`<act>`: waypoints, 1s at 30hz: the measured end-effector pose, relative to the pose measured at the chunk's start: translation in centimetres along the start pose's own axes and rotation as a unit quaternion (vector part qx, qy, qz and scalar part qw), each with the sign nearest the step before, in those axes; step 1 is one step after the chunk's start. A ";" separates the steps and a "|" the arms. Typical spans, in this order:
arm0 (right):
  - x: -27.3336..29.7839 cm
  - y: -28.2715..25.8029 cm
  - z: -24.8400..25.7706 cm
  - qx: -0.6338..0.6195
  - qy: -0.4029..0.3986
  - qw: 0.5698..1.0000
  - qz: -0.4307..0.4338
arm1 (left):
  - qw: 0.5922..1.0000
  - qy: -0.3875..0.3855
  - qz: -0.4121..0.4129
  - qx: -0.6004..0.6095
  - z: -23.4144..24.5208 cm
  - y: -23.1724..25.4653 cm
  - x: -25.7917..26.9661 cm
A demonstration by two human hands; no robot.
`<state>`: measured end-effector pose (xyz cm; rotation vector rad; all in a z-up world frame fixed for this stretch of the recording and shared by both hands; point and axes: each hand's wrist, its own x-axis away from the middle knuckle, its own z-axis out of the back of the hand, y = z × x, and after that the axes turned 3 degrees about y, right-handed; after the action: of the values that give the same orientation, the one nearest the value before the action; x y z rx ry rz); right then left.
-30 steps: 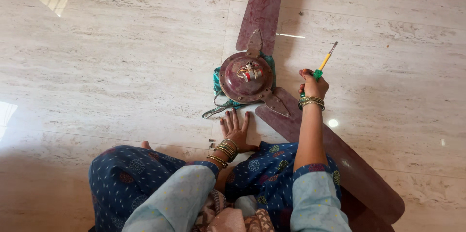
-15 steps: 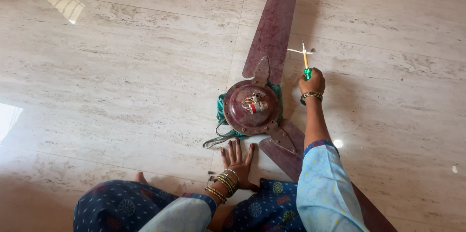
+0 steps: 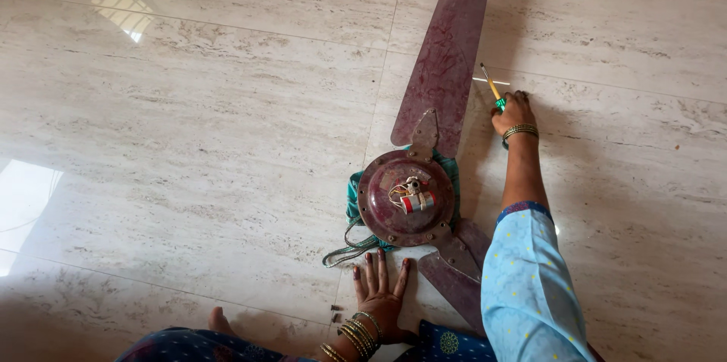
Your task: The person sits on the floor and uses a screwdriver to work on the central hub of a ceiling fan. They repeatedly tighten and loosen screws on the fan's motor housing while adjusting the fan blades.
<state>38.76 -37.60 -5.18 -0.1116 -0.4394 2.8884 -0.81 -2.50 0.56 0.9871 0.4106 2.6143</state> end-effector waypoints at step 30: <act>-2.8 1.5 1.2 0.028 0.008 1.000 0.002 | 1.000 -0.018 0.021 0.010 -0.7 -0.2 -0.8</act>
<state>41.07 -39.92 -4.40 -0.1273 -0.3564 2.8988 -0.71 -2.73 -0.51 1.0584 0.4126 2.6300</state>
